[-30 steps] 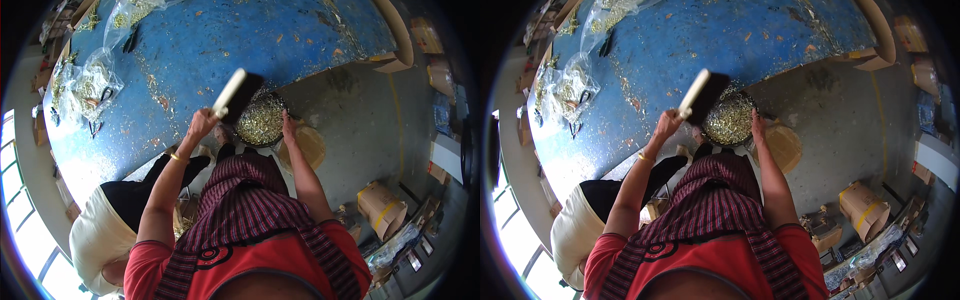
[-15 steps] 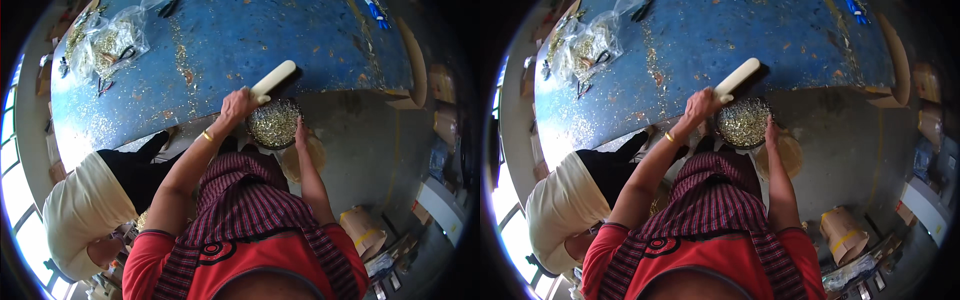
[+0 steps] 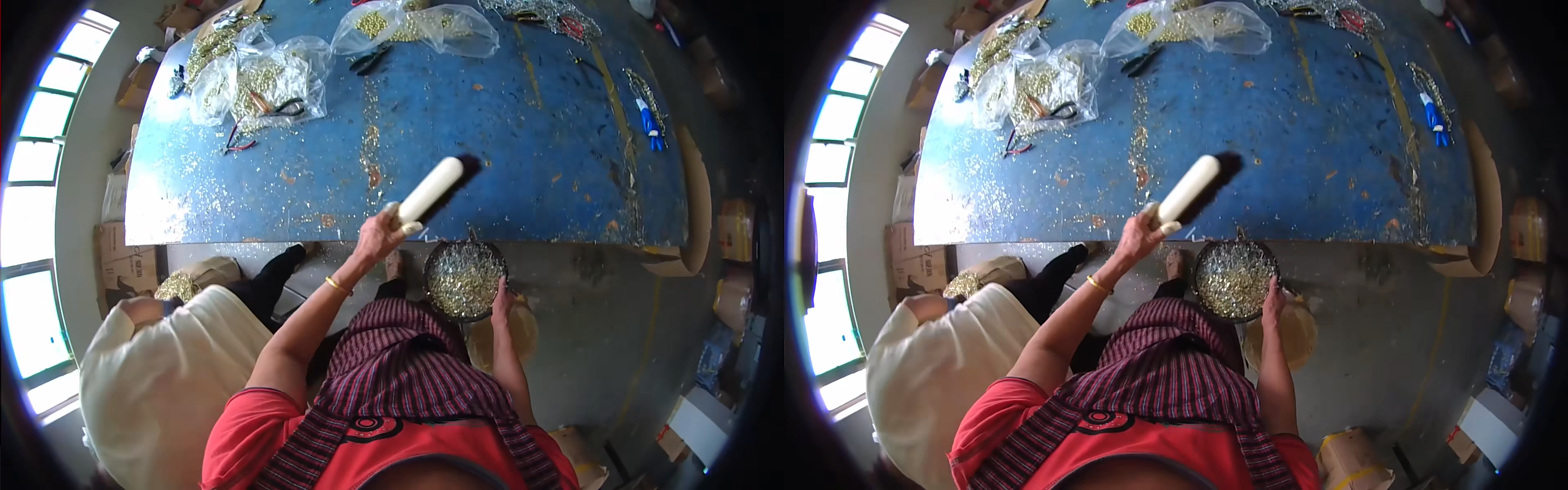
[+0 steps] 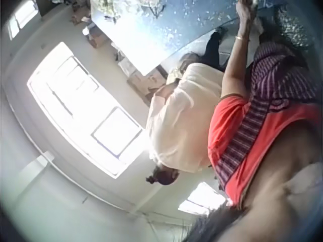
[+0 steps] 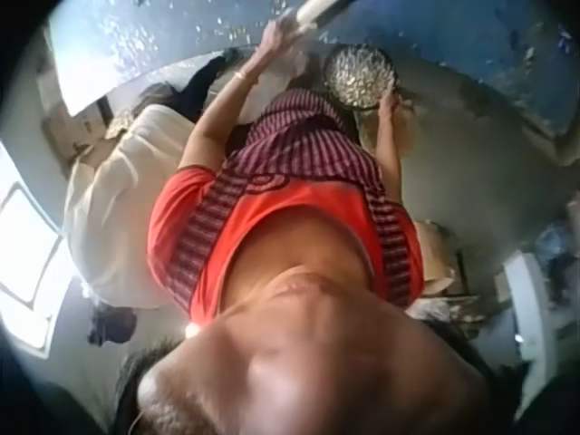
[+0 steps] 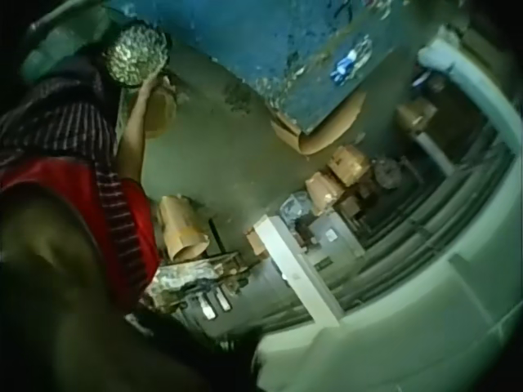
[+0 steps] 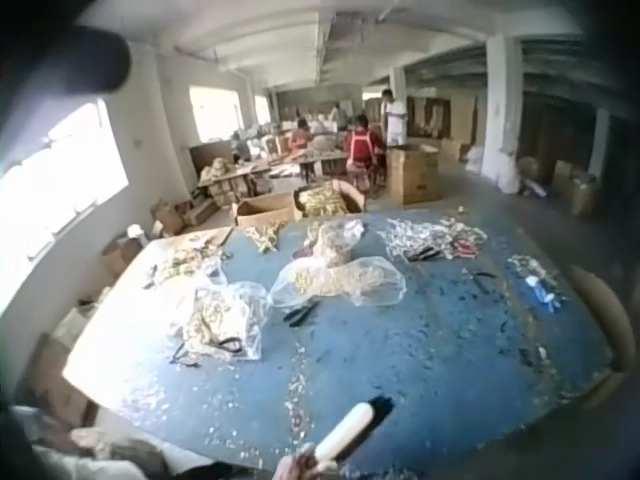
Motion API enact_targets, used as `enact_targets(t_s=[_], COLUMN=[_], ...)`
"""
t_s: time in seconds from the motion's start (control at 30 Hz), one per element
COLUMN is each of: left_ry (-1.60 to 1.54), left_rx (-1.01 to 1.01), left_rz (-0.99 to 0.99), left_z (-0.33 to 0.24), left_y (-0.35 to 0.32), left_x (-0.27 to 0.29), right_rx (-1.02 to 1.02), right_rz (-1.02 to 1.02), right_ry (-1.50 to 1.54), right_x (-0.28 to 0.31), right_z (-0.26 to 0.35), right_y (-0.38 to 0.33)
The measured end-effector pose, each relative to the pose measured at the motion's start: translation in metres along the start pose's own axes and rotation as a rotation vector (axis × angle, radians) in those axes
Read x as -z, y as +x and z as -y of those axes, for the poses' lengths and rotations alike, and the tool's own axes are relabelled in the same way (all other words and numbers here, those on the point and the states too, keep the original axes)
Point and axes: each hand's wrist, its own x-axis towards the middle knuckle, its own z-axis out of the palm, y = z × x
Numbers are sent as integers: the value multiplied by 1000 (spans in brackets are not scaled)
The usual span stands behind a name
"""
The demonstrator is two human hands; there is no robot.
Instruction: Sweeping the floor and cleaning a work surface in a factory setting.
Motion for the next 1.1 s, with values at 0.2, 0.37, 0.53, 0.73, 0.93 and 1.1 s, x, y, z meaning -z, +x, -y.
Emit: enact_targets(t_s=[0.2,0.37,0.53,0.73,0.93,1.1], left_ry=[334,569,666,482,465,494], left_rx=[63,-30,-202,-173,-29,132], left_rz=[-306,-303,-77,311,-176,-283], left_z=[53,84,138,96,110,118], left_y=[124,208,135,-26,-20,73], left_x=[76,133,109,71,99,144], right_rx=[-121,-28,79,56,31,36], right_rz=[126,208,265,400,480,532], right_ry=[-89,-174,-277,-178,-172,-258], right_x=[-24,-61,-103,-144,-166,-172], right_z=[-2,1,10,-3,23,7], right_y=[-2,3,1,9,-5,10])
